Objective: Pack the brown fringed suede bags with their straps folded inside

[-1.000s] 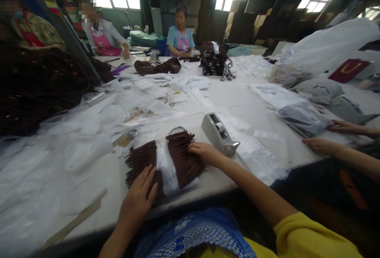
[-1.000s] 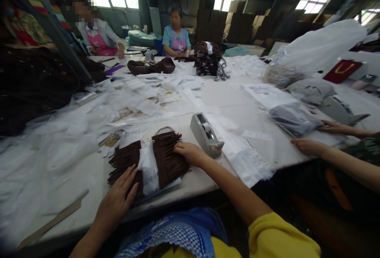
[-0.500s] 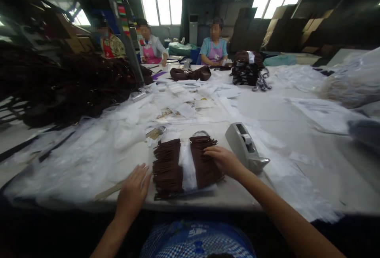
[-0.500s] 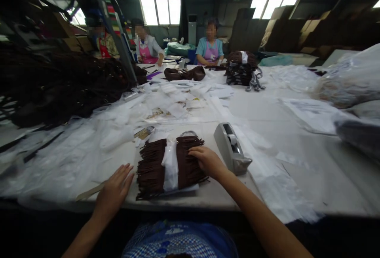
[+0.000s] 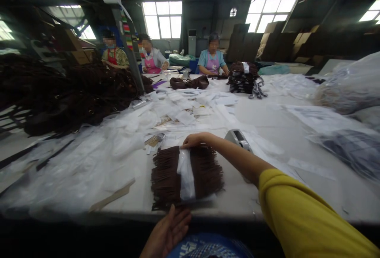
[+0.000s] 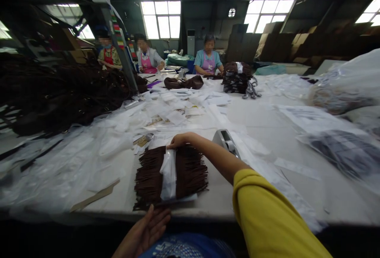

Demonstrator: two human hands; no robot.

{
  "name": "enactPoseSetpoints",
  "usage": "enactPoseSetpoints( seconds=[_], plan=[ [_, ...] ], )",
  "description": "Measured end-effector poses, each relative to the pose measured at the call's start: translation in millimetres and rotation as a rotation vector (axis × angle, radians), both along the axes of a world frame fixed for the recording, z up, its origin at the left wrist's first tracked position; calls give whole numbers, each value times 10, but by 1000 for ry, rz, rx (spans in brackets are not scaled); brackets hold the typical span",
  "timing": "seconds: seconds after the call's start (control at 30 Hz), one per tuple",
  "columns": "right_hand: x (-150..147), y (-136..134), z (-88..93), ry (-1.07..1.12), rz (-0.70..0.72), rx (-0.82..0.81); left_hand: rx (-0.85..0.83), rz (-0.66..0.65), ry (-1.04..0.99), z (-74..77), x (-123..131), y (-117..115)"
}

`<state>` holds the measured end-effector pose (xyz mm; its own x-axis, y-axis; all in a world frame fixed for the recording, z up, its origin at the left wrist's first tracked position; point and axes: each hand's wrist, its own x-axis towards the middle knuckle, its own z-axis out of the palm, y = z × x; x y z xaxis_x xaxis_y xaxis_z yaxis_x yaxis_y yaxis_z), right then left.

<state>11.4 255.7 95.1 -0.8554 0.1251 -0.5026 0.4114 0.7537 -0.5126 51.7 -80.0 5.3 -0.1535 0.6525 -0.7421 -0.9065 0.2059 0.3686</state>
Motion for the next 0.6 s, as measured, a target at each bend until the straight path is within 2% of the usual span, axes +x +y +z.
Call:
enactPoseSetpoints(
  seconds=[0.13,0.23,0.37,0.47,0.6],
  plan=[
    [73,106,-60,-131,-58,-171,-43,164,-53,182,61,21],
    [231,151,-104,-176,-109,-340,-10,237,52,323,39,-2],
    [476,78,-182,-159,-207,-528,21,311,219,481,-155,-29],
    [634,-110,-259,-136,-294,-626,-43,270,273,541,-318,-57],
    [826,-422,-303,-52,-409,-734,-92,117,371,517,-449,-91]
  ],
)
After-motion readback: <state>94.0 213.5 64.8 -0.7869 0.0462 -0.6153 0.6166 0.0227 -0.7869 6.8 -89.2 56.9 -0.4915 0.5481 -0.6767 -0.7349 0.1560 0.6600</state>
